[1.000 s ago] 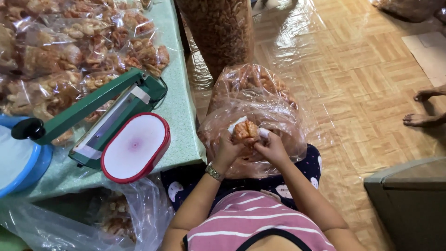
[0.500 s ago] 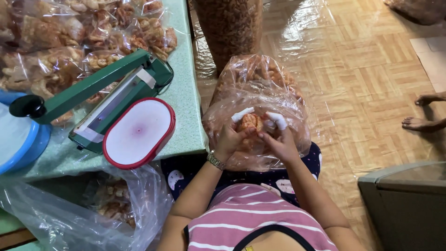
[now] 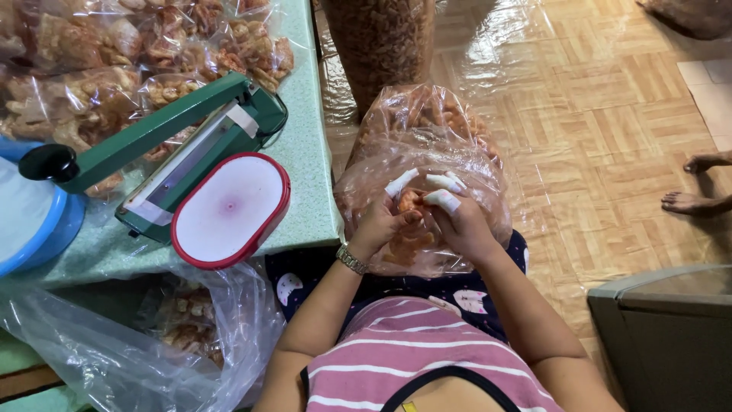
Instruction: Manually packaging snacks by scooping them into small plastic bags and sealing the bags with a heat sealer.
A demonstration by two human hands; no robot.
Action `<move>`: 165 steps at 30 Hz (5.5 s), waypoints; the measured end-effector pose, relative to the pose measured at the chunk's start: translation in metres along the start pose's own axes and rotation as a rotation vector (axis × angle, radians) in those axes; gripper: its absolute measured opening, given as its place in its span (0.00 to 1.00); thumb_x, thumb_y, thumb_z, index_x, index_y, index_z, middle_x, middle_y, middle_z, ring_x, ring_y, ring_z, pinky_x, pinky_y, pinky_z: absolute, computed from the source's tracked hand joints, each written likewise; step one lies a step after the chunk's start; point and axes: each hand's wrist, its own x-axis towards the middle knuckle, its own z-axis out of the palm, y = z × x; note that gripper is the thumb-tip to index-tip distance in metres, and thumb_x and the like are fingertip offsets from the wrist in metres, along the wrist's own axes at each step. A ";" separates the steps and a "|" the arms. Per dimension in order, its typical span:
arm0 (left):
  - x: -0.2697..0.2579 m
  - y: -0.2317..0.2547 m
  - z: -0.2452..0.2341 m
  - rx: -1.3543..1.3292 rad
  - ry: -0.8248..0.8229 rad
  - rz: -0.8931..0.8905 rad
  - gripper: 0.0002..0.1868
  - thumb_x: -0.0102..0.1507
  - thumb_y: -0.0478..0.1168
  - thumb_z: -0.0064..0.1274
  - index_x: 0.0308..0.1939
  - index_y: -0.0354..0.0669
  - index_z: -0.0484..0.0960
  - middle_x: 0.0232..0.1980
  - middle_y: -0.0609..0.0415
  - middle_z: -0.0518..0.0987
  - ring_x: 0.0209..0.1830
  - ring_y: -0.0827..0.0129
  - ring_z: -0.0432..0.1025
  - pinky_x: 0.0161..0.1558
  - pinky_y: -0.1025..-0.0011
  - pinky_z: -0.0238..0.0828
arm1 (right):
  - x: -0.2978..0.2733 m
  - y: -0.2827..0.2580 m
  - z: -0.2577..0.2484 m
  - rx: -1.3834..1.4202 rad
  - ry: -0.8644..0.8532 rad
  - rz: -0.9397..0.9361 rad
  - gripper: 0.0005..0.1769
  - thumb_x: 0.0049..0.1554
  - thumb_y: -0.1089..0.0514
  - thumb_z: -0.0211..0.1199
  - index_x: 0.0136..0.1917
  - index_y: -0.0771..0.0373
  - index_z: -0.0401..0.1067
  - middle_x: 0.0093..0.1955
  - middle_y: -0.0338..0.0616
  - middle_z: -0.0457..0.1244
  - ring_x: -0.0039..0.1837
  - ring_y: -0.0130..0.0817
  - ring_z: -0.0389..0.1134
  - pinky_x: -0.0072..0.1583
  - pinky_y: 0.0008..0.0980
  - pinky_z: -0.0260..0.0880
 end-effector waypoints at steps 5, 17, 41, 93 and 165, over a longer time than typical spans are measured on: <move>-0.006 0.029 0.014 -0.070 0.007 0.019 0.37 0.52 0.33 0.58 0.63 0.40 0.59 0.45 0.52 0.75 0.41 0.79 0.69 0.43 0.81 0.70 | -0.003 0.004 0.001 0.023 -0.008 -0.044 0.09 0.48 0.65 0.57 0.45 0.61 0.68 0.34 0.49 0.63 0.41 0.49 0.64 0.43 0.38 0.66; 0.004 0.023 0.004 -0.150 -0.094 0.029 0.47 0.46 0.24 0.59 0.65 0.44 0.53 0.56 0.49 0.68 0.49 0.69 0.68 0.45 0.75 0.73 | -0.027 0.041 0.009 0.411 -0.031 0.075 0.11 0.44 0.71 0.59 0.44 0.66 0.67 0.51 0.52 0.62 0.55 0.46 0.62 0.52 0.41 0.63; -0.002 0.115 0.029 1.124 -0.487 0.305 0.32 0.51 0.35 0.47 0.58 0.26 0.61 0.31 0.29 0.74 0.31 0.38 0.69 0.37 0.51 0.65 | -0.032 0.056 -0.023 -0.038 -0.252 -0.332 0.03 0.49 0.62 0.54 0.37 0.57 0.69 0.36 0.39 0.63 0.56 0.42 0.62 0.65 0.49 0.48; 0.014 0.057 0.052 -0.137 -0.172 0.102 0.34 0.44 0.25 0.62 0.53 0.36 0.69 0.29 0.56 0.74 0.31 0.77 0.71 0.37 0.82 0.70 | -0.018 0.037 -0.016 0.172 -0.079 -0.032 0.09 0.43 0.69 0.63 0.40 0.64 0.70 0.38 0.42 0.64 0.48 0.44 0.65 0.59 0.49 0.57; -0.058 0.024 -0.009 -0.198 -0.167 0.025 0.46 0.35 0.24 0.66 0.56 0.34 0.65 0.49 0.44 0.73 0.44 0.66 0.70 0.43 0.72 0.71 | 0.025 -0.010 0.001 0.518 -0.285 -0.268 0.08 0.44 0.68 0.61 0.41 0.68 0.70 0.49 0.53 0.63 0.58 0.43 0.63 0.66 0.47 0.46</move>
